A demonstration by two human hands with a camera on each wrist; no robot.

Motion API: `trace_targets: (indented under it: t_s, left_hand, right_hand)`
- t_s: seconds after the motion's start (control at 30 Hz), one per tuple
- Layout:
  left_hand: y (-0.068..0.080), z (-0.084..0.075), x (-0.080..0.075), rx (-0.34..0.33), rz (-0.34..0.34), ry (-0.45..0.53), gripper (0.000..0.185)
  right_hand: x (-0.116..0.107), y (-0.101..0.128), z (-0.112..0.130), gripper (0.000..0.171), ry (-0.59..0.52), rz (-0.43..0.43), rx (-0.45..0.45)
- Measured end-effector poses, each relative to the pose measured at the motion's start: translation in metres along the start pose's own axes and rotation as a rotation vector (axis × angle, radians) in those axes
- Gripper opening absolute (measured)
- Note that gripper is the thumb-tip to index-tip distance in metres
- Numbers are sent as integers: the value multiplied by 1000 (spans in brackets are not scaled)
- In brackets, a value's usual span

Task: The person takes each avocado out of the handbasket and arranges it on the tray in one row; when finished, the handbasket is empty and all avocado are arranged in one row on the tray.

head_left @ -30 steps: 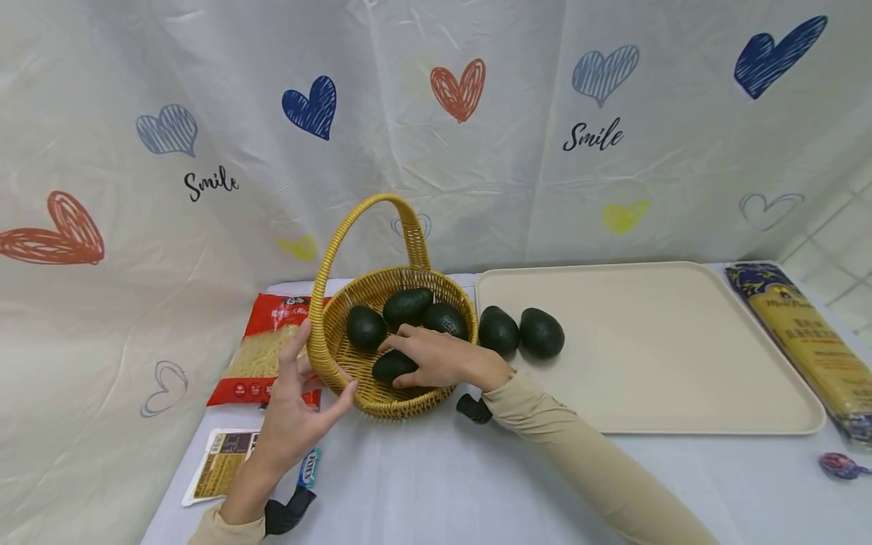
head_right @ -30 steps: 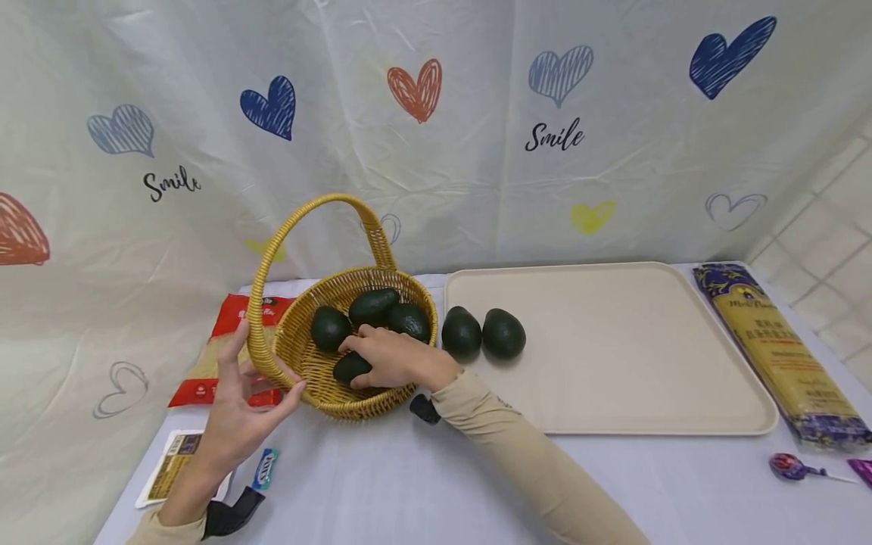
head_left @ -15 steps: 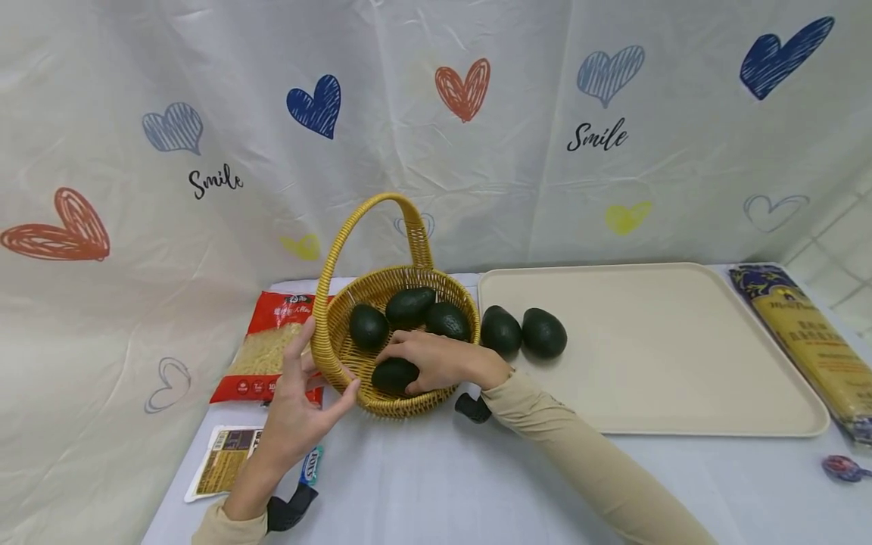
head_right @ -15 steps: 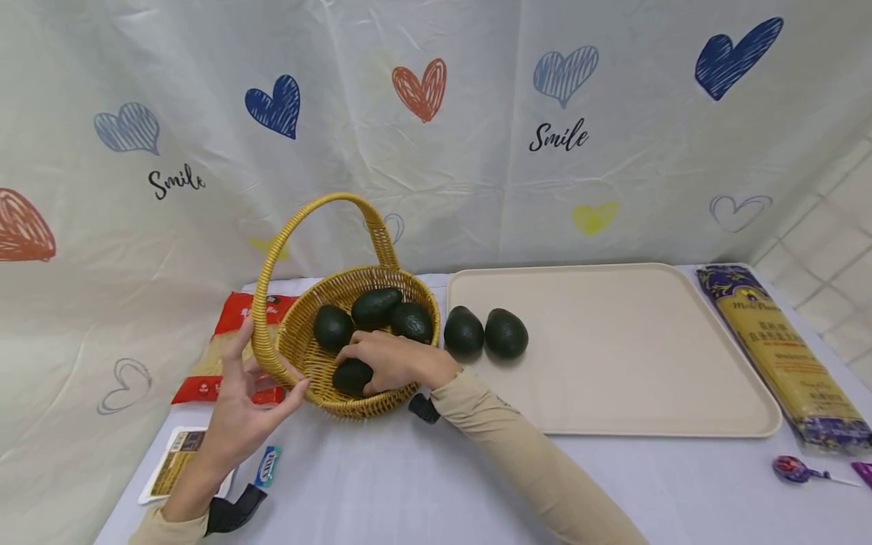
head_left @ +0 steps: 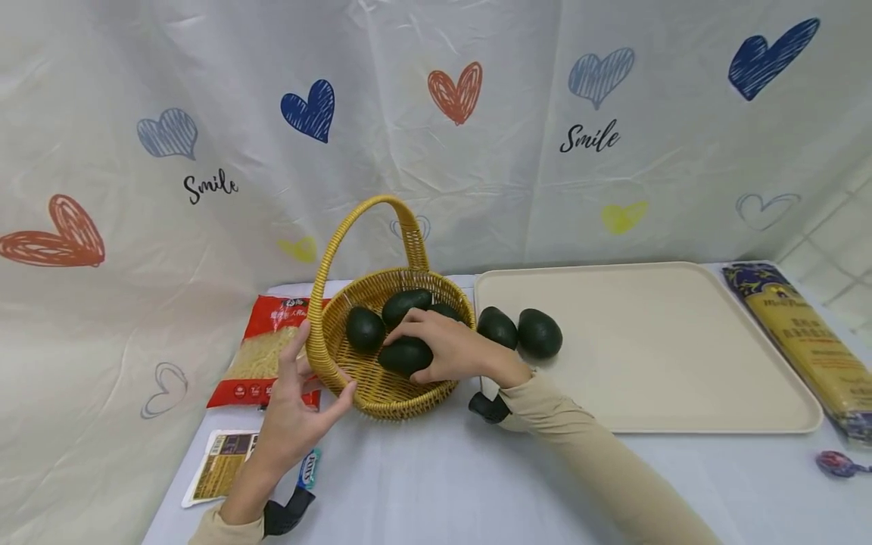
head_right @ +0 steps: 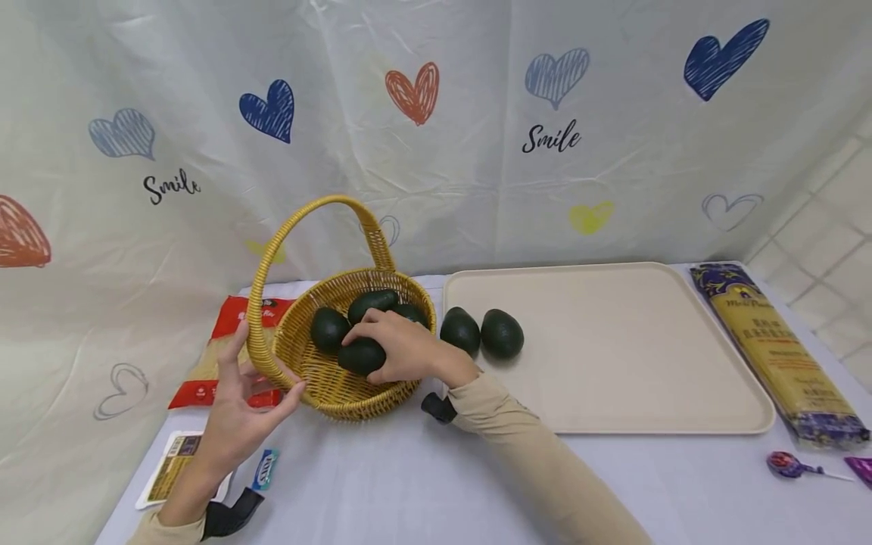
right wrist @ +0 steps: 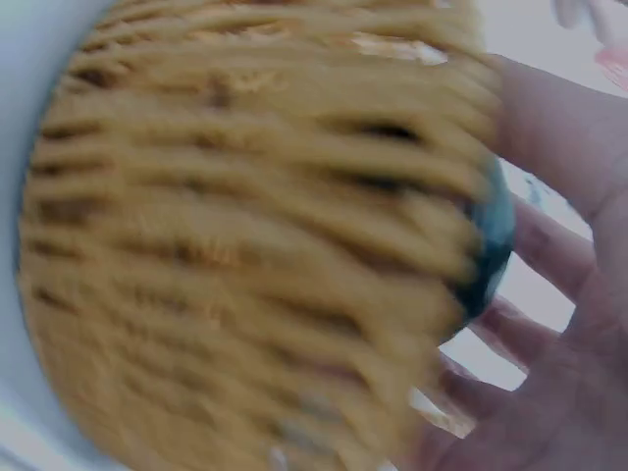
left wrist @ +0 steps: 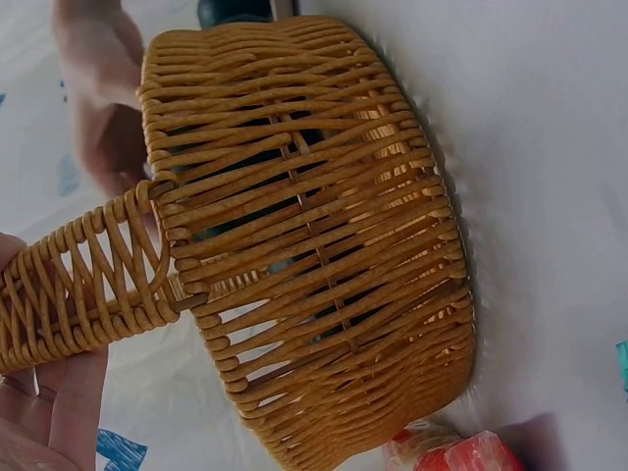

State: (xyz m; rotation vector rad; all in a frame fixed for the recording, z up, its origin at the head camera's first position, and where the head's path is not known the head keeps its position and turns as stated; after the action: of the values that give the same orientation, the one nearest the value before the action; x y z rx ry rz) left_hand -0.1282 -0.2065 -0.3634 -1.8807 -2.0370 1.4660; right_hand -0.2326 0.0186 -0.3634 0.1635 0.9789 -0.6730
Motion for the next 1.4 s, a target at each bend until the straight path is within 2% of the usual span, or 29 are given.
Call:
trace_targets:
  t_s: [0.2, 0.37, 0.63, 0.8, 0.97, 1.07, 1.27, 1.4]
  left_hand:
    - [0, 0, -1, 9, -2, 21, 112]
    - [-1, 0, -1, 21, -7, 29, 112]
    - [1, -1, 1, 19, -6, 34, 113]
    - [1, -1, 1, 28, -12, 30, 113]
    - [1, -1, -1, 48, -12, 29, 114]
    - [1, -1, -3, 52, -17, 25, 115]
    - [0, 0, -2, 62, -11, 33, 115]
    - [0, 1, 1, 58, -7, 40, 115]
  right_hand:
    - [-42, 31, -1, 57, -82, -170, 9]
    - [-77, 68, -11, 58, -130, -268, 34]
    - [-109, 142, -50, 60, -107, -391, 247]
    - [-113, 180, -76, 61, -127, -456, 399]
    - [-105, 199, -97, 63, -133, -454, 545]
    - [-98, 201, -105, 63, -139, -443, 572]
    - [-86, 198, -116, 61, -91, -433, 563]
    - [-80, 200, -122, 61, -90, -393, 593]
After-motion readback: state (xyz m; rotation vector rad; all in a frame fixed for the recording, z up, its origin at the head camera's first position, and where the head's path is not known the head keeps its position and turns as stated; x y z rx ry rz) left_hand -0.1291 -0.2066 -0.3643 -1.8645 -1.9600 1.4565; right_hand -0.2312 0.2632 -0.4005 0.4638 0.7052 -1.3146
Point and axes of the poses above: each hand's wrist, its own y-axis away from the middle knuckle, its own x-axis out of the palm, z = x × y, the point moved 3 cm from there along -y, towards the middle knuckle, and after that the axes turned 3 degrees about -y, right-handed, at the moved point
